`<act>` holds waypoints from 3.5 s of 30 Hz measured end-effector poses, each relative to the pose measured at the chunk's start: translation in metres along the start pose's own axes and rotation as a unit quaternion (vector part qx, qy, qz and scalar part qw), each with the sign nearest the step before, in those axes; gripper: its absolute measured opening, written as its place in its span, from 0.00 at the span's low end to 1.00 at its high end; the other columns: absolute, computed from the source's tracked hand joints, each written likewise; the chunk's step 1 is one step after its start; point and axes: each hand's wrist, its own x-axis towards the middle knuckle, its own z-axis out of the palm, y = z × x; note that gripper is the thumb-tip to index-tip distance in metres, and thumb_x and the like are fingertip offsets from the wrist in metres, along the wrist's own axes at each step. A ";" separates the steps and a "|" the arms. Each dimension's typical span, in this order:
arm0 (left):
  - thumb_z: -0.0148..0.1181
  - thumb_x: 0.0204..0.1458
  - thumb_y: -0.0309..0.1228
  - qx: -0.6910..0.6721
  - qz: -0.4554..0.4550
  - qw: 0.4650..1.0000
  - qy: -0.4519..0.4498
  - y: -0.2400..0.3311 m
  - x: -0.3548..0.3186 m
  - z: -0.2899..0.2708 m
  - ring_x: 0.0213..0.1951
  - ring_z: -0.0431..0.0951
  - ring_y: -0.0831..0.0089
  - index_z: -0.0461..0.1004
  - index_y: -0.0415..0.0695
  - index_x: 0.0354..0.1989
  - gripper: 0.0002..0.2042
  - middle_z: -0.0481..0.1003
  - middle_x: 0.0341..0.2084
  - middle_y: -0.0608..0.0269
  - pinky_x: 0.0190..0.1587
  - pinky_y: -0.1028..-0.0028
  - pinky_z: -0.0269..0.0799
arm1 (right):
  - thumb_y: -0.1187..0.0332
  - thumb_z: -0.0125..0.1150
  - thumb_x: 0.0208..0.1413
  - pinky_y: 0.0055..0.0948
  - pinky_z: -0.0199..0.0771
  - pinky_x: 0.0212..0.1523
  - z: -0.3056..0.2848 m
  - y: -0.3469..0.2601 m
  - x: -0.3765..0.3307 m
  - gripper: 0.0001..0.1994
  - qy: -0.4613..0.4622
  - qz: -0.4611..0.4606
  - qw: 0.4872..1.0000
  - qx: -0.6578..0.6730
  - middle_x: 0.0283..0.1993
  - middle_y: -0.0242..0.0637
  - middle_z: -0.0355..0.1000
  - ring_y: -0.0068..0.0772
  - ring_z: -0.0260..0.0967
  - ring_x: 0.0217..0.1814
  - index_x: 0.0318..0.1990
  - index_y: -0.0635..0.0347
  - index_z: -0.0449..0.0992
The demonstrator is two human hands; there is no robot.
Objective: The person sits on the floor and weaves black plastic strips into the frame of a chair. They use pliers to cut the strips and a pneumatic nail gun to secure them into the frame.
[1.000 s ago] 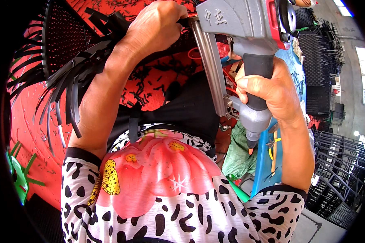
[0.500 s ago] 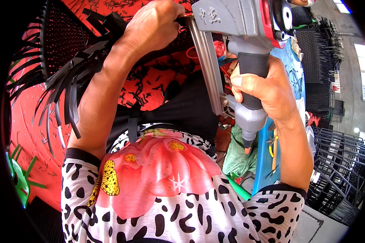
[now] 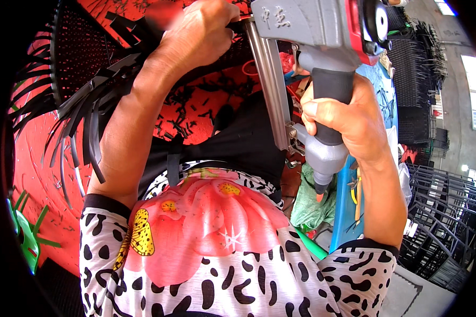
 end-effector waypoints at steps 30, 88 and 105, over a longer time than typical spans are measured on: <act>0.59 0.41 0.26 -0.622 -0.263 0.732 -0.089 -0.005 0.010 0.003 0.34 0.78 0.48 0.78 0.36 0.34 0.11 0.76 0.25 0.45 0.39 0.58 0.73 | 0.72 0.58 0.52 0.25 0.70 0.27 -0.070 0.022 -0.004 0.14 0.159 -0.019 0.981 0.110 0.25 0.37 0.68 0.26 0.66 0.22 0.44 0.69 0.69; 0.52 0.48 0.17 -0.734 -0.303 0.607 -0.039 -0.031 -0.002 0.003 0.43 0.75 0.71 0.61 0.40 0.64 0.29 0.78 0.44 0.55 0.51 0.72 0.68 | 0.60 0.71 0.40 0.40 0.68 0.40 -0.054 0.047 0.060 0.22 0.178 -0.370 0.724 -0.555 0.34 0.38 0.69 0.42 0.70 0.39 0.43 0.59 0.76; 0.51 0.45 0.13 -0.714 -0.311 0.627 -0.019 -0.023 -0.003 -0.009 0.43 0.76 0.73 0.63 0.40 0.62 0.30 0.79 0.44 0.59 0.49 0.73 0.70 | 0.57 0.65 0.39 0.42 0.69 0.35 -0.027 0.026 0.137 0.14 0.079 -0.427 0.647 -0.626 0.26 0.41 0.70 0.45 0.73 0.32 0.28 0.58 0.76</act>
